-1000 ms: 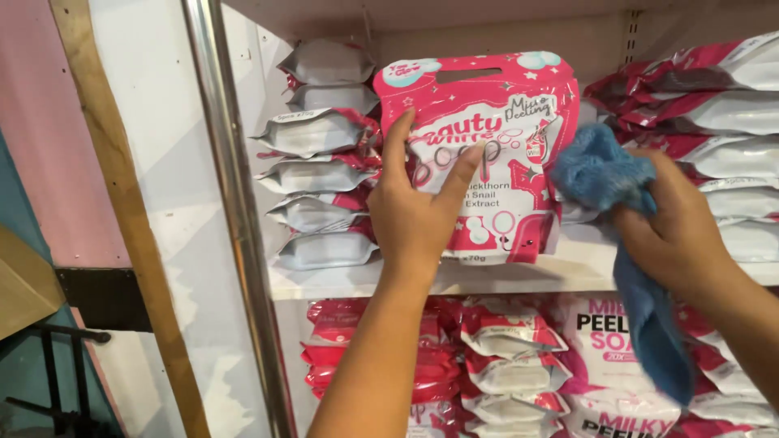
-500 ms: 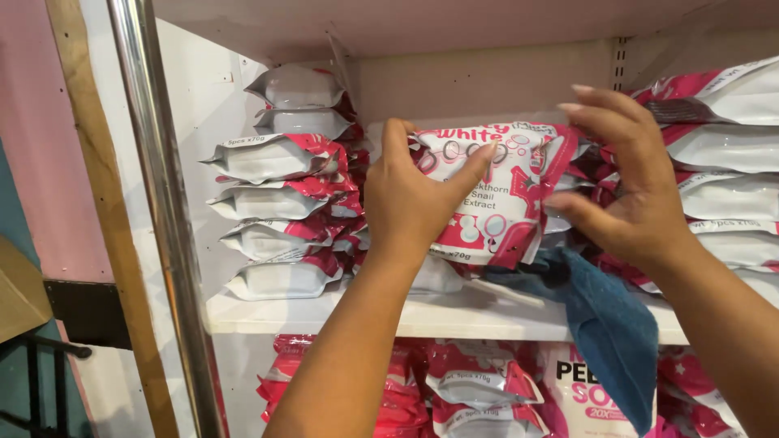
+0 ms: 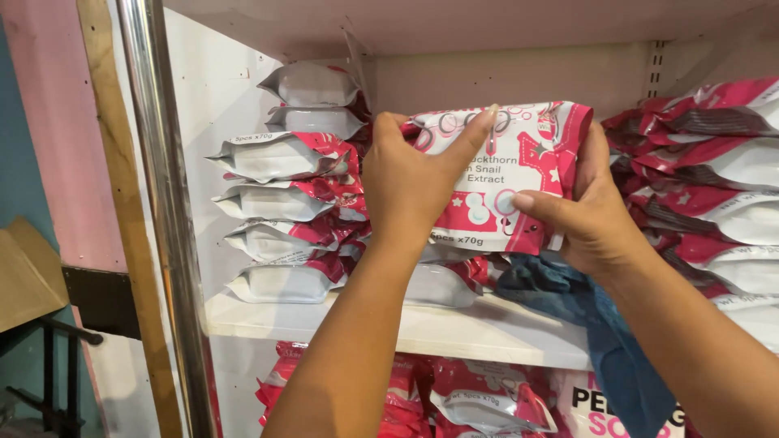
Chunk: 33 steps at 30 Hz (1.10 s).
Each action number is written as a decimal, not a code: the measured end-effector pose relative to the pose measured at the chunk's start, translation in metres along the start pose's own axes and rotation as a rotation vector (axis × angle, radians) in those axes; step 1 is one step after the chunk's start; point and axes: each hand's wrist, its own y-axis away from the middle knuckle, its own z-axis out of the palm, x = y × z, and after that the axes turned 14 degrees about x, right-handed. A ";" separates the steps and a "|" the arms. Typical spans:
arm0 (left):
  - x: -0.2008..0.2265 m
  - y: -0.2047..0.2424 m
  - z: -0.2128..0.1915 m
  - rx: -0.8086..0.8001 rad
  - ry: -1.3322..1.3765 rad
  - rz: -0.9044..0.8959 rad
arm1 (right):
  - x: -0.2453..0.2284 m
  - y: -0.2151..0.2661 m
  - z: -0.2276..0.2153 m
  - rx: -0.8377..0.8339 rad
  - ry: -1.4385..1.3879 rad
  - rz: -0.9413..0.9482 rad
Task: The recorder is wiping down and organizing packages of soap on a retail shelf using a cloth.
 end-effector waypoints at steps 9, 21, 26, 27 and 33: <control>-0.034 -0.030 0.005 -0.068 -0.026 -0.029 | 0.036 -0.050 0.025 0.196 0.030 -0.022; -0.122 -0.006 -0.015 -0.095 -0.026 0.387 | 0.107 -0.160 0.037 0.617 0.222 0.454; -0.136 -0.004 -0.014 -0.213 -0.156 0.387 | 0.135 -0.180 0.042 0.729 0.660 0.490; -0.137 -0.005 -0.014 -0.214 -0.156 0.387 | 0.135 -0.184 0.042 0.730 0.660 0.491; -0.134 -0.012 -0.015 -0.433 -0.216 0.129 | 0.137 -0.202 0.013 0.420 1.116 0.606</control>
